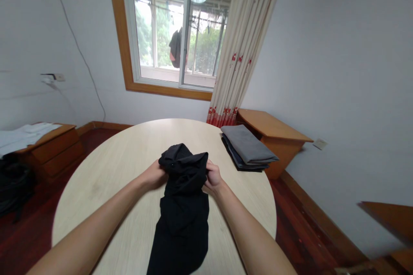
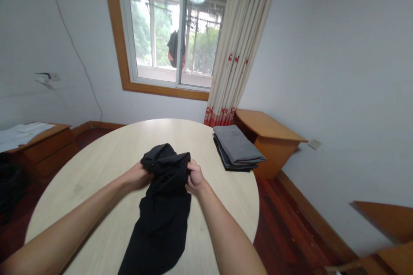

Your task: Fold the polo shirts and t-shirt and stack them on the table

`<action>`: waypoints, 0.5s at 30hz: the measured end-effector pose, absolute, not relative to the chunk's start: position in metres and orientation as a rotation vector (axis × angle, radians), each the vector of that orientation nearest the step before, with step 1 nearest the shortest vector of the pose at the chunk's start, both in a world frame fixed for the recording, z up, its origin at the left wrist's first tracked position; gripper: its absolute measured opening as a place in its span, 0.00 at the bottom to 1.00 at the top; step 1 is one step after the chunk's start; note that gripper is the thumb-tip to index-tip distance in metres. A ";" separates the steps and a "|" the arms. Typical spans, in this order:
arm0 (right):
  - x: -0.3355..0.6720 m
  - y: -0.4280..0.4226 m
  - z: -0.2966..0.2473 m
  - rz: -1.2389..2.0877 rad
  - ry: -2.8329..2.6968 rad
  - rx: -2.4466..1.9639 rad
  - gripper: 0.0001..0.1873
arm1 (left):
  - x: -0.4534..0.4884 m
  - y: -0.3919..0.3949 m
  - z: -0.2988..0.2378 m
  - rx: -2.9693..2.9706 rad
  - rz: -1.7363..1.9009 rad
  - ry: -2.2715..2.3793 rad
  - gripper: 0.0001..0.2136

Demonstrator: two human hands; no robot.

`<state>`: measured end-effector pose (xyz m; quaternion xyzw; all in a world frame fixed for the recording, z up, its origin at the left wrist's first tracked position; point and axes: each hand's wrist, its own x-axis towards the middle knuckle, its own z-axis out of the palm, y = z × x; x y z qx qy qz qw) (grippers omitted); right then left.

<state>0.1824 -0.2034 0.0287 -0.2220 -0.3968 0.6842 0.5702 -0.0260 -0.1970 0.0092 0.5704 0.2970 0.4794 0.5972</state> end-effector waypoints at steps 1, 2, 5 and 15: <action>0.186 -0.201 0.028 1.602 -0.935 -0.526 0.05 | -0.026 -0.196 0.008 1.275 1.089 0.661 0.20; 0.189 -0.199 0.027 1.595 -0.939 -0.531 0.05 | -0.028 -0.195 0.008 1.253 1.108 0.671 0.19; 0.201 -0.190 0.024 1.551 -0.950 -0.539 0.08 | -0.039 -0.189 0.016 1.333 1.226 0.781 0.17; 0.234 -0.165 0.017 1.255 -0.958 -0.718 0.09 | -0.079 -0.181 0.049 1.709 1.613 1.363 0.18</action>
